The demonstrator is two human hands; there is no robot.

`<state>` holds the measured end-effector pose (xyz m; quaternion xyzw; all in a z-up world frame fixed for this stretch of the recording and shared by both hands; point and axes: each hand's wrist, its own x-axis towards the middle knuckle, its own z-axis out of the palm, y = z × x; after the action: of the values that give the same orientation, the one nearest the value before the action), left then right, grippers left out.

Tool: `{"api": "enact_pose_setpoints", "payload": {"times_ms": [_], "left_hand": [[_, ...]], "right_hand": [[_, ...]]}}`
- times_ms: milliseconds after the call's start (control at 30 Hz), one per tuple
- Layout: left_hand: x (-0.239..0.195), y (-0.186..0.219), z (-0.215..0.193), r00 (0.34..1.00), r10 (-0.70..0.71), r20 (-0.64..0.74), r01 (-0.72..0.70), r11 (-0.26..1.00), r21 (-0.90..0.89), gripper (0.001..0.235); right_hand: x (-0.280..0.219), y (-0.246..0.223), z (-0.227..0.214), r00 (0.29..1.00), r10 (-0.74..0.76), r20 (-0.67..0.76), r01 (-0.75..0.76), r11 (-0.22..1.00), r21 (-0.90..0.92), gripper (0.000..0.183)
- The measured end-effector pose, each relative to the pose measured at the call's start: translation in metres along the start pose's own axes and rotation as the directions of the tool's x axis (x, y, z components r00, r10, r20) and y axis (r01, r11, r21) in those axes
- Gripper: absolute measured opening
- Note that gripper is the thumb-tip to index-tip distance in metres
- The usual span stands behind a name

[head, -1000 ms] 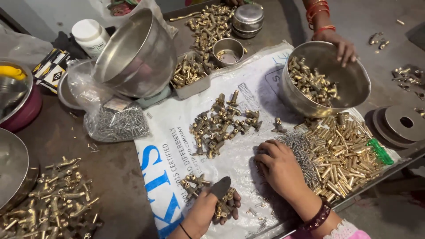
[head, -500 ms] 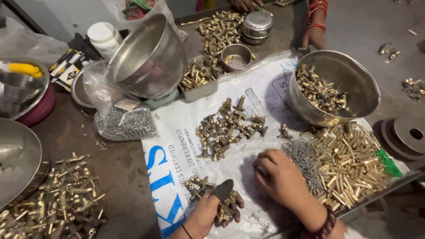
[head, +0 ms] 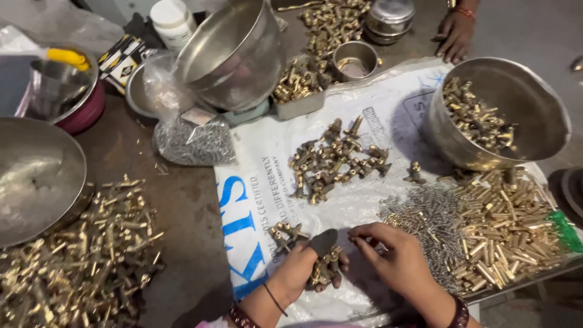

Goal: The person assembles small brass and steel components on a workbench, inserting pins into brass housings and placing finished units into a metal bowl. The person uses a handheld rotary tool to deburr or clean parts and continues assembling by hand throughout the clip.

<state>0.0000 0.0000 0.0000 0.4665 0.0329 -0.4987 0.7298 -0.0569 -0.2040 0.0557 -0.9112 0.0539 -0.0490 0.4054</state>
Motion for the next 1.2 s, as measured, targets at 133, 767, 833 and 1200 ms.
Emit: {"api": "enact_pose_setpoints", "payload": {"times_ms": [133,767,833,1200], "left_hand": [[-0.009,0.007,0.007,1.000,-0.003,-0.026,0.003,1.000,-0.025,0.051],[0.003,-0.012,0.004,0.990,0.054,-0.127,-0.064,0.995,-0.077,0.036],[0.003,-0.014,0.004,0.989,0.074,-0.130,-0.083,0.994,-0.067,0.033],[0.013,-0.029,-0.006,0.990,0.135,-0.035,-0.137,0.988,-0.070,0.034]], "right_hand": [[-0.005,0.006,0.014,0.999,0.015,0.031,-0.021,0.984,0.179,0.017],[-0.010,0.000,0.025,0.974,-0.222,0.053,0.208,0.958,0.200,0.014],[-0.011,0.002,0.026,0.970,-0.234,0.065,0.215,0.951,0.222,0.014],[-0.018,0.000,0.029,0.977,-0.214,0.022,0.204,0.954,0.219,0.013]]}}
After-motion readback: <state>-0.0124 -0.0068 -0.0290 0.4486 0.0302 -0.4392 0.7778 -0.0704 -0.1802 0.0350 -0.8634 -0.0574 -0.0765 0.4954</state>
